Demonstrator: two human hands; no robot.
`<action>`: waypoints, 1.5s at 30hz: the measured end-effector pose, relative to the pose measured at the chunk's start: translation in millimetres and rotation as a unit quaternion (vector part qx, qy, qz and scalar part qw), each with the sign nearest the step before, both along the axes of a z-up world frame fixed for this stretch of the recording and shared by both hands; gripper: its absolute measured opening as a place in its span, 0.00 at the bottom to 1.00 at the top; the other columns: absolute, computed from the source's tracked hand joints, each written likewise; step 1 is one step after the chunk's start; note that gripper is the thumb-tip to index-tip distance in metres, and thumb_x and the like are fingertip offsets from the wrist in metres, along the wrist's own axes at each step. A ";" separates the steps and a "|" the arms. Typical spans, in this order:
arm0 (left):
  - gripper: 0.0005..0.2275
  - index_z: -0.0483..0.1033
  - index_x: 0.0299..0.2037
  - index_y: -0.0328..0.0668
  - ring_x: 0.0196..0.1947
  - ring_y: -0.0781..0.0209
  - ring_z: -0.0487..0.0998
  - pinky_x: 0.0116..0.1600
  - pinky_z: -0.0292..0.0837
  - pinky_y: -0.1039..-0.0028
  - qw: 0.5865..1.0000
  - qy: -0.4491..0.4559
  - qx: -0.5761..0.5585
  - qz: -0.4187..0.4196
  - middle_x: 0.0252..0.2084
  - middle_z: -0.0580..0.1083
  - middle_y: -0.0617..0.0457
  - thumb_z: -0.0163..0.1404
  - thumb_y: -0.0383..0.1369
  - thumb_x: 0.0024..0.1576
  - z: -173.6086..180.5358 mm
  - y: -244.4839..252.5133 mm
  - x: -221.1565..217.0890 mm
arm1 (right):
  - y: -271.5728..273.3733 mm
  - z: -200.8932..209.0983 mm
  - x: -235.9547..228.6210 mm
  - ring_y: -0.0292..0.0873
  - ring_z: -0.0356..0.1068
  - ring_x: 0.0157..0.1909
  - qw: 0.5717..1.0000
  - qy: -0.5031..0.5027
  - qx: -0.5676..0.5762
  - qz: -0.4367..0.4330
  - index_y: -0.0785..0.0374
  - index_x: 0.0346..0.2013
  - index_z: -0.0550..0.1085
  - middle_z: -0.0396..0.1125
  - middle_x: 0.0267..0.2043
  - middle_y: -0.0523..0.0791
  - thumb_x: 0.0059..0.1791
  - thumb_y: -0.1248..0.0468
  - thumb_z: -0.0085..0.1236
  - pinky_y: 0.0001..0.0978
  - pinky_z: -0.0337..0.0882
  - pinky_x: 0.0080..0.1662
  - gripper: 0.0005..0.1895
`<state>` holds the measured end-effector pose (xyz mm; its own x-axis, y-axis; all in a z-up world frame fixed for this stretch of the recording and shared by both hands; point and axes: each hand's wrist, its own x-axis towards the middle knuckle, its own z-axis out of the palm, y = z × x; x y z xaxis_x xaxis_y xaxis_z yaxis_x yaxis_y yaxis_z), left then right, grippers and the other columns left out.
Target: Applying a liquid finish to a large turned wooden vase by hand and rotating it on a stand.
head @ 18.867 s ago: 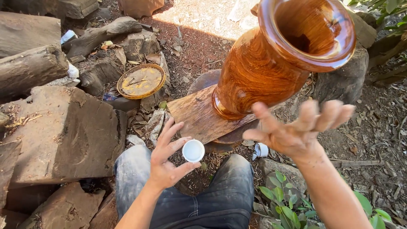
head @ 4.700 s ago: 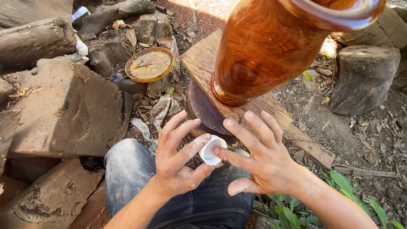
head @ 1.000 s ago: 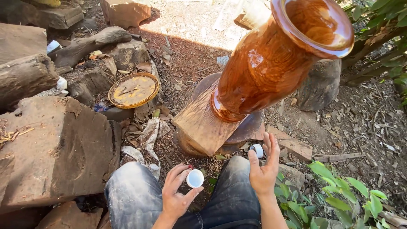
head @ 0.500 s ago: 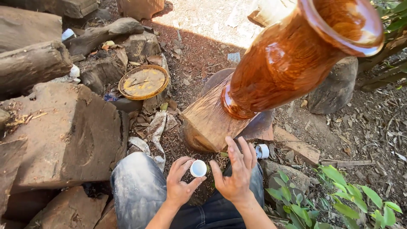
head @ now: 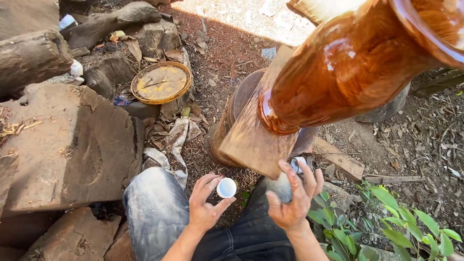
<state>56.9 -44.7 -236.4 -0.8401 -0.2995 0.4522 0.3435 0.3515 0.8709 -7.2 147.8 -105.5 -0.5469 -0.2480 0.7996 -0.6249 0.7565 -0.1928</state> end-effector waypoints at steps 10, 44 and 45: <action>0.24 0.76 0.54 0.48 0.54 0.50 0.78 0.64 0.72 0.55 0.999 0.007 0.043 -0.017 0.52 0.78 0.49 0.69 0.38 0.47 13.5 3.3 -2.2 | 56.2 7.4 -26.8 0.49 0.58 0.71 0.998 0.012 -0.008 -0.061 0.66 0.68 0.59 0.72 0.57 0.50 0.63 0.49 0.30 0.47 0.51 0.74 0.27; 0.24 0.77 0.51 0.44 0.53 0.50 0.78 0.58 0.76 0.60 0.998 -0.013 0.052 -0.028 0.52 0.78 0.48 0.69 0.38 0.46 19.0 1.6 -2.2 | 48.4 6.2 -29.5 0.62 0.19 0.86 0.991 0.015 0.056 -0.123 0.49 0.80 0.45 0.17 0.82 0.57 0.58 0.39 0.42 0.78 0.33 0.82 0.40; 0.24 0.77 0.51 0.44 0.53 0.50 0.78 0.58 0.76 0.60 0.998 -0.013 0.052 -0.030 0.52 0.78 0.48 0.69 0.38 0.46 17.2 2.1 -2.2 | 47.9 9.6 -35.9 0.62 0.19 0.86 0.990 0.016 0.056 -0.125 0.49 0.80 0.45 0.17 0.82 0.57 0.58 0.39 0.42 0.78 0.33 0.82 0.40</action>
